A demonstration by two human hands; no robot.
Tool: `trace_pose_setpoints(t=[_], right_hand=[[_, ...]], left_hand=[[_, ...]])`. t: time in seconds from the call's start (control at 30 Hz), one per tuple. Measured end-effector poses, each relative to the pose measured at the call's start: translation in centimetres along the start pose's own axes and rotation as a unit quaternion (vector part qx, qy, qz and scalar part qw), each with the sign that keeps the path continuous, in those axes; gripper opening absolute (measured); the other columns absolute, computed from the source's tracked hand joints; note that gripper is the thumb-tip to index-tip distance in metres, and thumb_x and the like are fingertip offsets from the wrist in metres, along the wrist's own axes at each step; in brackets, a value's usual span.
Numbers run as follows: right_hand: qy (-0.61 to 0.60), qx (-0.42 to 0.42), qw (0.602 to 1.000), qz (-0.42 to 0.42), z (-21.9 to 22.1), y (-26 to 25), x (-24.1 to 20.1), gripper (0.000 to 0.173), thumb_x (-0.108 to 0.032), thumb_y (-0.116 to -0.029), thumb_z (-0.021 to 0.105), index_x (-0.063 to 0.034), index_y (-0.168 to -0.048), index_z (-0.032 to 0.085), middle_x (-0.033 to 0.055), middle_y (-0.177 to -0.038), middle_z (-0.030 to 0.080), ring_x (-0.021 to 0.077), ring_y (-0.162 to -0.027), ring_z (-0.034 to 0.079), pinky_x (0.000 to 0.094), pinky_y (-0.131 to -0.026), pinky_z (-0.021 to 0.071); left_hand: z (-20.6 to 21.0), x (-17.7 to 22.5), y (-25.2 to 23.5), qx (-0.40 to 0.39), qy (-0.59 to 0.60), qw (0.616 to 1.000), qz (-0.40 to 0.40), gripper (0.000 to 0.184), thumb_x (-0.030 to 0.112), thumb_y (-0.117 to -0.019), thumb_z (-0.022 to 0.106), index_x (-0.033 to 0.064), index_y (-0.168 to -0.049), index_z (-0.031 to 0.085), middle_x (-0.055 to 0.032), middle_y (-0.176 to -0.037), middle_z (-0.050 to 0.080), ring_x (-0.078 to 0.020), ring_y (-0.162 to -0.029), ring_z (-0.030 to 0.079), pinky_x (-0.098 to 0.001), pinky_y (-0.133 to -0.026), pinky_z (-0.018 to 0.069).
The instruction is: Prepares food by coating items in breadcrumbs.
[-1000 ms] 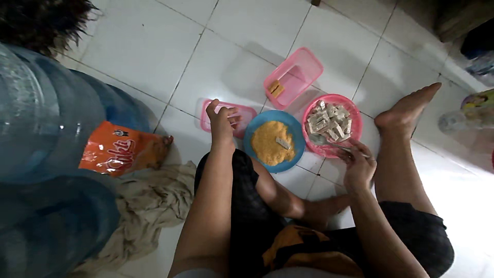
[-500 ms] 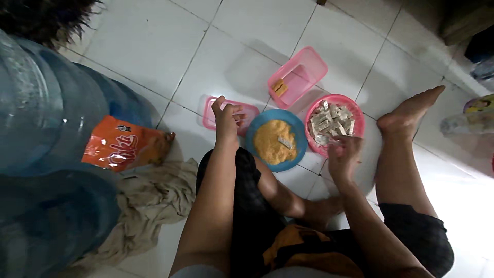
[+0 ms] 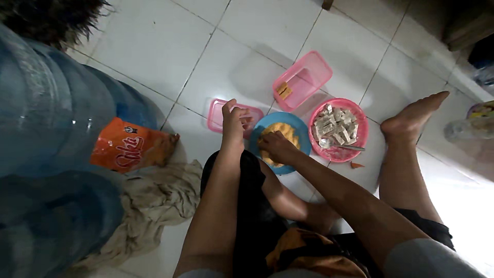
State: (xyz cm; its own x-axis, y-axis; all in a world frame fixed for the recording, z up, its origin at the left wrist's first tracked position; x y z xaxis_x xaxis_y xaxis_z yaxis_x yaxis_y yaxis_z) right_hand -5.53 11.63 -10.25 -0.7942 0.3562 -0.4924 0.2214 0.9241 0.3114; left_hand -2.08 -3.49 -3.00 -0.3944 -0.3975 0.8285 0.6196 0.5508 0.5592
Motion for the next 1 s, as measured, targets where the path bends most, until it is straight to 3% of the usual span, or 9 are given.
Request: trace_pose_setpoints(t=[0.17, 0.27, 0.37, 0.47, 0.57, 0.67, 0.73, 0.83, 1.0], right_hand=[[-0.039, 0.017, 0.999, 0.021, -1.6, 1.5, 1.1, 0.018, 0.005, -0.0875, 0.068, -0.0039, -0.1, 0.077, 0.0188, -0.107, 0.071, 0.0382, -0.11, 0.065, 0.0598, -0.102, 0.0452], [-0.105, 0.071, 0.988, 0.092, -3.6, 3.9, 2.6, 0.028, 0.007, -0.0893, 0.063, -0.0052, -0.11, 0.077, 0.0192, -0.115, 0.071, 0.0377, -0.116, 0.065, 0.0563, -0.103, 0.051], [-0.137, 0.058, 0.966, 0.209, -4.8, 5.5, 4.4, 0.045, 0.007, -0.0926, 0.057, -0.0023, -0.136, 0.065, 0.0232, -0.137, 0.061, 0.0387, -0.132, 0.056, 0.0557, -0.111, 0.0449], [-0.135, 0.051, 0.956, 0.257, -3.8, 6.0, 4.8, 0.056, 0.006, -0.0925, 0.059, 0.001, -0.148, 0.052, 0.025, -0.148, 0.052, 0.0406, -0.14, 0.049, 0.0568, -0.115, 0.0402], [-0.151, 0.061, 0.956, 0.244, -2.6, 4.7, 4.5, 0.07, -0.016, -0.0916, 0.072, -0.0028, -0.154, 0.045, 0.0257, -0.153, 0.046, 0.0446, -0.143, 0.041, 0.0609, -0.115, 0.0389], [-0.102, 0.038, 0.972, 0.207, -1.8, 2.3, 3.4, 0.089, -0.042, -0.0808, 0.085, -0.0146, -0.156, 0.046, 0.025, -0.156, 0.041, 0.0491, -0.144, 0.037, 0.0673, -0.113, 0.0366], [-0.073, 0.025, 0.979, 0.188, -1.7, 0.8, 2.6, 0.076, -0.034, -0.078, 0.088, -0.0157, -0.145, 0.057, 0.0248, -0.149, 0.047, 0.0499, -0.138, 0.042, 0.0685, -0.108, 0.0387], [-0.074, -0.004, 0.984, 0.163, -1.6, -0.6, 2.6, 0.046, -0.018, -0.0858, 0.08, -0.0061, -0.128, 0.067, 0.0246, -0.135, 0.058, 0.0452, -0.13, 0.052, 0.0634, -0.107, 0.042], [-0.146, -0.043, 0.973, 0.172, -3.4, 0.7, 4.4, 0.029, -0.008, -0.0941, 0.069, 0.0, -0.122, 0.071, 0.0247, -0.126, 0.064, 0.0419, -0.123, 0.06, 0.0595, -0.105, 0.0475]], left_hand=[[-0.1, -0.1, -0.1, -0.012, 0.005, 1.0, 0.007, 0.05, 0.017, -0.1037, 0.038, 0.0097, -0.153, 0.034, -0.0095, -0.11, 0.067, -0.0144, -0.082, 0.066, -0.0288, -0.071, 0.0533], [0.0, -0.2, -0.1, -0.019, 0.0, 1.0, 0.015, 0.051, 0.017, -0.1033, 0.037, 0.009, -0.153, 0.034, -0.0103, -0.113, 0.066, -0.0143, -0.083, 0.066, -0.0285, -0.071, 0.0529], [0.1, 0.0, 0.0, -0.018, -0.004, 1.0, 0.008, 0.052, 0.017, -0.1026, 0.038, 0.0091, -0.154, 0.035, -0.0114, -0.115, 0.065, -0.015, -0.084, 0.066, -0.0288, -0.072, 0.0526], [0.1, 0.0, -0.1, -0.014, -0.005, 1.0, 0.006, 0.051, 0.018, -0.1027, 0.039, 0.0089, -0.153, 0.036, -0.0105, -0.114, 0.066, -0.0145, -0.083, 0.066, -0.0282, -0.072, 0.0525], [0.1, -0.2, -0.1, -0.027, -0.012, 0.999, 0.012, 0.051, 0.019, -0.1044, 0.038, 0.0077, -0.154, 0.034, -0.0112, -0.117, 0.065, -0.0157, -0.086, 0.066, -0.0306, -0.075, 0.0534], [0.1, -0.1, 0.0, -0.027, -0.013, 1.0, 0.01, 0.05, 0.019, -0.1044, 0.037, 0.0072, -0.153, 0.035, -0.0119, -0.119, 0.064, -0.0162, -0.088, 0.065, -0.0314, -0.076, 0.0532], [0.1, -0.1, 0.0, -0.02, -0.014, 1.0, 0.006, 0.049, 0.018, -0.1043, 0.037, 0.0075, -0.152, 0.038, -0.0116, -0.118, 0.065, -0.0153, -0.087, 0.065, -0.0304, -0.075, 0.0528], [0.1, -0.1, 0.0, -0.022, -0.016, 1.0, -0.001, 0.048, 0.019, -0.1048, 0.035, 0.0077, -0.152, 0.039, -0.0117, -0.118, 0.065, -0.015, -0.085, 0.065, -0.0293, -0.073, 0.0522], [0.2, -0.1, -0.2, -0.031, -0.013, 0.999, -0.004, 0.046, 0.019, -0.1058, 0.035, 0.0086, -0.15, 0.041, -0.0101, -0.115, 0.066, -0.0147, -0.084, 0.066, -0.0289, -0.072, 0.0525]])
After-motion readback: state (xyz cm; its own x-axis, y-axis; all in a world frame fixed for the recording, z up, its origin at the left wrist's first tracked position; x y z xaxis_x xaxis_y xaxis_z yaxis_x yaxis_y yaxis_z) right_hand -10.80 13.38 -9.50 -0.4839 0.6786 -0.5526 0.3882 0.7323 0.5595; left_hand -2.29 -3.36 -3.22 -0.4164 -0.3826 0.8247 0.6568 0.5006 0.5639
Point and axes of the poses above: each hand's wrist, its own y-axis away from the middle knuckle, its own z-axis out of the palm, x = y × z, the point moved 4 cm from there along -y, towards the middle knuckle
